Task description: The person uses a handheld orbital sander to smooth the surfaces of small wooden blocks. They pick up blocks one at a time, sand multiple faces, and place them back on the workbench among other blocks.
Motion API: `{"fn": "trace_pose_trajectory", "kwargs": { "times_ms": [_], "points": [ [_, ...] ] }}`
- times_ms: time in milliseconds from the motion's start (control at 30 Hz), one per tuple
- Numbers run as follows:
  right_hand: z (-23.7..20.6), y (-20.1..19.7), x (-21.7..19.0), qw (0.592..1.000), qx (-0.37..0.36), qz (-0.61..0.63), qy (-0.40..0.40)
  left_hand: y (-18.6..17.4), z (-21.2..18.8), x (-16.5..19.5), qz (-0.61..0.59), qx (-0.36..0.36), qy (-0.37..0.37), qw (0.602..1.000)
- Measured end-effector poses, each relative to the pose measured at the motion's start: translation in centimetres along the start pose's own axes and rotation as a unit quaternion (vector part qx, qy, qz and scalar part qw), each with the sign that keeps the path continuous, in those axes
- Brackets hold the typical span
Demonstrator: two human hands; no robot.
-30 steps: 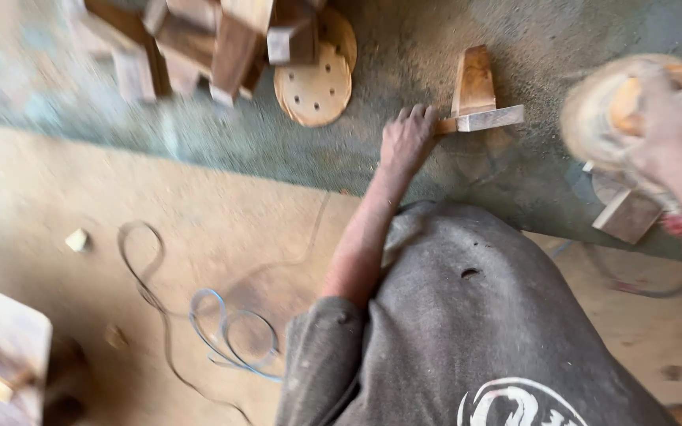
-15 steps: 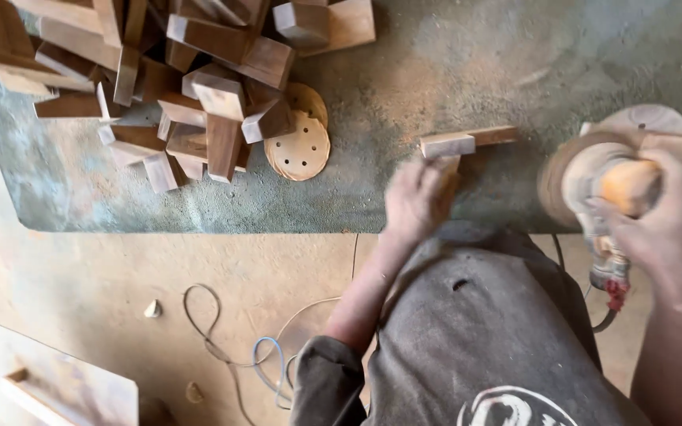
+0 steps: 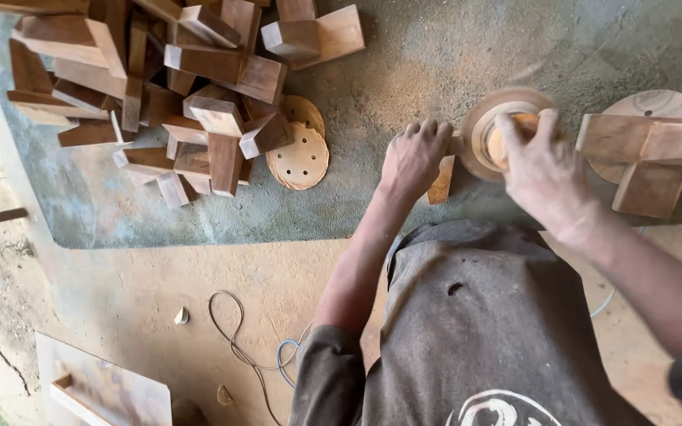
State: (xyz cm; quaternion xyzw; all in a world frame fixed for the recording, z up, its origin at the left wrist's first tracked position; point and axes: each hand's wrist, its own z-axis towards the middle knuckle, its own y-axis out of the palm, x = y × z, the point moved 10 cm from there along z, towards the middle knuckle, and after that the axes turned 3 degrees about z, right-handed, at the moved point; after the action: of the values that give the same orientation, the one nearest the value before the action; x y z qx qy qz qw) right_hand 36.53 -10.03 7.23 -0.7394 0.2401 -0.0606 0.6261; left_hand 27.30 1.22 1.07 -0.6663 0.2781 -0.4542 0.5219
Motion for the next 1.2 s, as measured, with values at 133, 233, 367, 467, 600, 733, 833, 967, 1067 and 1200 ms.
{"fn": "trace_pose_trajectory", "kwargs": {
  "times_ms": [133,233,367,467,600,733,833,967,1067,1200],
  "points": [
    [1.0,0.0,0.8,0.997,-0.011,-0.077,-0.01,-0.2,-0.6,0.3,-0.011,0.008,0.02,1.0],
    [2.0,0.0,0.9,0.997,-0.006,-0.076,-0.003,-1.2,-0.8,0.7,-0.011,0.048,0.025,0.998],
    [2.4,1.1,0.0,0.997,-0.058,-0.053,0.006,-1.1,-0.7,0.7,-0.008,0.039,0.019,0.999],
    [1.8,-0.4,-1.1,0.996,0.005,-0.091,-0.02,-1.1,-0.8,0.5,-0.018,0.034,0.016,0.999],
    [0.3,-0.3,-0.2,0.998,-0.045,-0.041,0.005,-1.0,-0.8,0.7,-0.02,0.025,0.02,0.999],
    [-0.6,-0.9,1.2,0.994,-0.065,-0.09,0.02,-1.6,-0.7,0.9,-0.018,0.045,0.023,0.999],
    [-0.4,-2.3,1.3,0.993,-0.012,-0.121,0.002,-1.3,-0.6,0.8,-0.017,0.03,0.02,0.999],
    [0.3,-1.9,1.3,0.992,-0.038,-0.117,0.01,-1.0,-0.6,0.7,-0.01,0.028,0.021,0.999],
    [0.8,-1.0,0.6,0.99,-0.072,-0.125,0.004,-0.5,-0.4,0.5,0.0,0.013,0.013,1.0],
    [1.3,-0.2,-1.0,0.988,-0.091,-0.127,-0.019,-0.3,-0.2,0.3,0.0,0.005,0.011,1.0]
  ]
}}
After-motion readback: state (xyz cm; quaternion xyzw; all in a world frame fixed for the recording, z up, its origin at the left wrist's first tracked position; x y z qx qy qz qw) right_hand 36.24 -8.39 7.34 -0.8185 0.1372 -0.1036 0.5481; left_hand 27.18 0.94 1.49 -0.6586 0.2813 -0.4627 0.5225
